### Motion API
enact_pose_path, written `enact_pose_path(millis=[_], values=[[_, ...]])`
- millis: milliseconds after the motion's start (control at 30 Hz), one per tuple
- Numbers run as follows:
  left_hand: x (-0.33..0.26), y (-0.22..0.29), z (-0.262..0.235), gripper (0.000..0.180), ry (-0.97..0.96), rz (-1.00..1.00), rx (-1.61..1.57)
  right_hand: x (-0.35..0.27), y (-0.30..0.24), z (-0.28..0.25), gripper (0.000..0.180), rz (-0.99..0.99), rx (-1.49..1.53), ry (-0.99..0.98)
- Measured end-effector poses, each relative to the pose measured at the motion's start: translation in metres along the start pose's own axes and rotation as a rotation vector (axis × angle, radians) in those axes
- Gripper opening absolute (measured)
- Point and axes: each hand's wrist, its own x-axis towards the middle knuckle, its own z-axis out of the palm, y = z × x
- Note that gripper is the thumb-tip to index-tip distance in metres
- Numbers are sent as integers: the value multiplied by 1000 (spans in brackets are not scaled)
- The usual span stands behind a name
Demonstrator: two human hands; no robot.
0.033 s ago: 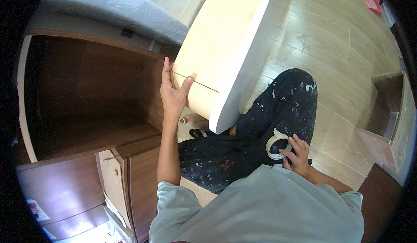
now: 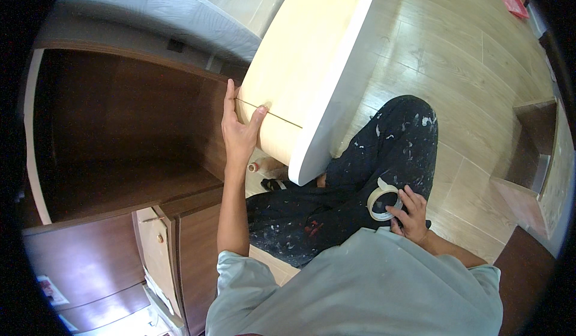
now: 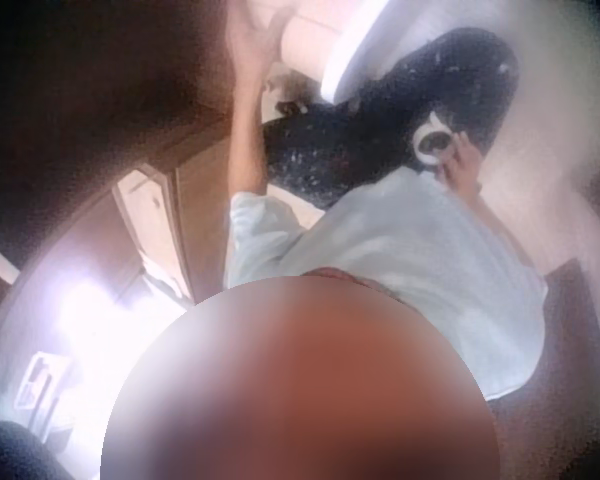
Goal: The person sits on the floor and applies white edge banding to the edges of a light-colored wooden furniture piece. They tear off pieces of adhesive tape and press the banding along the edges, smoothing it with their fingers to ensure adhesion.
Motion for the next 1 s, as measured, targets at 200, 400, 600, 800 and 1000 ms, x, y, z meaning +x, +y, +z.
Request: enact_pose_path(millis=[200,400,600,800,1000], values=[[6,-3,2,86,10,21,23,7,0,0,50,10,-30,1],[12,0,-2,71,25,-114,-248,11,-3,-2,51,15,-15,20],[2,10,-32,49,106,-191,-346,9,-4,-4,50,22,-22,-8],[-108,-2,-86,43,371,-149,16,4,1,2,44,24,-9,1],[-255,-37,-88,53,242,-527,442,-1,6,4,43,27,-36,17]])
